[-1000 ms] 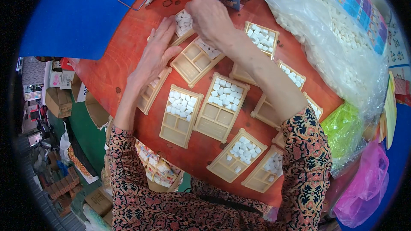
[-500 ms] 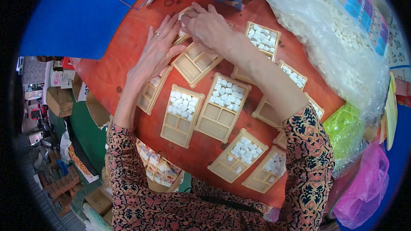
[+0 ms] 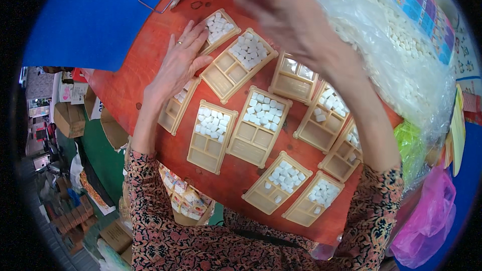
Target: Organizing and placing small white plastic cubes into wooden compartment trays.
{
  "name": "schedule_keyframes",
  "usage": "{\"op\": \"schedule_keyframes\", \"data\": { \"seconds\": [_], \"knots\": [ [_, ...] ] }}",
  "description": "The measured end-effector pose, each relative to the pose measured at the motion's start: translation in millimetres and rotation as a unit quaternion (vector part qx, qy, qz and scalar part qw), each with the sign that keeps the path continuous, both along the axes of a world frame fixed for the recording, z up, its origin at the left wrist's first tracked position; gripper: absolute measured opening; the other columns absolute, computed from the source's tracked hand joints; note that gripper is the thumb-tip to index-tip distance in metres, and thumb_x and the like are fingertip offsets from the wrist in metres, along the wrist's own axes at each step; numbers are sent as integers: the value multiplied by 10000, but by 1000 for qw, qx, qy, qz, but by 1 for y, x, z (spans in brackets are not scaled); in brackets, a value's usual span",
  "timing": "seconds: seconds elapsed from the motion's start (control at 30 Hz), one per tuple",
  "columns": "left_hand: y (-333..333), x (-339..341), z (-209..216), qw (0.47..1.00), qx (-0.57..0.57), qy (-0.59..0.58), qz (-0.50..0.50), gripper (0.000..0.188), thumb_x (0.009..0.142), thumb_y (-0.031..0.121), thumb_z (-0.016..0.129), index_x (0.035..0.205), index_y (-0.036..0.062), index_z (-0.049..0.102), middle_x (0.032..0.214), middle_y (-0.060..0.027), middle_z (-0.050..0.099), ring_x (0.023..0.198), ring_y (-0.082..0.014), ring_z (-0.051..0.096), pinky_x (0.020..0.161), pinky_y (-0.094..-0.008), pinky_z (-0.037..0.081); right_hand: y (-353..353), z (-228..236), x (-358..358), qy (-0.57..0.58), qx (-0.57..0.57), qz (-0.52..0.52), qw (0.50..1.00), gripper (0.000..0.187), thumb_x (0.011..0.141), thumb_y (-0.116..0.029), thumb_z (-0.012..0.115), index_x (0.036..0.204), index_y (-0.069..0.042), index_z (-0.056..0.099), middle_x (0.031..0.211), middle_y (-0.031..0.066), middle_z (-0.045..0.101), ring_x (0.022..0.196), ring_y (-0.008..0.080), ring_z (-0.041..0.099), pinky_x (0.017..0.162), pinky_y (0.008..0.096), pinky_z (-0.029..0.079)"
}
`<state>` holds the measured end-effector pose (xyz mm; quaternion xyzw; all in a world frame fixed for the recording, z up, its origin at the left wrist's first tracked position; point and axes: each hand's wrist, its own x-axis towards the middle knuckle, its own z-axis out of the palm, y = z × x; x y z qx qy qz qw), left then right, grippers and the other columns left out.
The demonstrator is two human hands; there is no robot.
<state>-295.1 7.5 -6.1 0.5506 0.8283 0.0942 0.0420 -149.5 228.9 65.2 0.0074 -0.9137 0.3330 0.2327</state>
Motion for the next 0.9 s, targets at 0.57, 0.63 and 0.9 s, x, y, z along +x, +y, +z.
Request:
{"op": "schedule_keyframes", "data": {
  "seconds": [0.57,0.63,0.9],
  "knots": [
    [0,-9,-2,999,29,-3,31,628,925,454,490,1363,11,417,1491,-202,289,1424,-380,161,1112,-601,178,253,-80,92,-233,169,-315,904,166,816,-102,542,716,26,507,632,184,561,572,238,539,592,411,405],
    [3,-7,2,999,26,6,22,625,924,455,489,1359,11,425,1490,-195,296,1425,-378,160,1110,-604,177,245,-78,86,-201,195,-334,900,120,828,-100,543,803,17,553,674,189,564,582,214,539,582,380,410],
    [8,-5,3,1000,0,3,8,602,925,459,481,1318,3,471,1473,-178,338,1424,-374,165,1109,-611,170,260,-78,80,-53,299,-355,884,155,875,-116,526,907,9,612,835,248,602,772,381,596,687,445,426]
  ]
}}
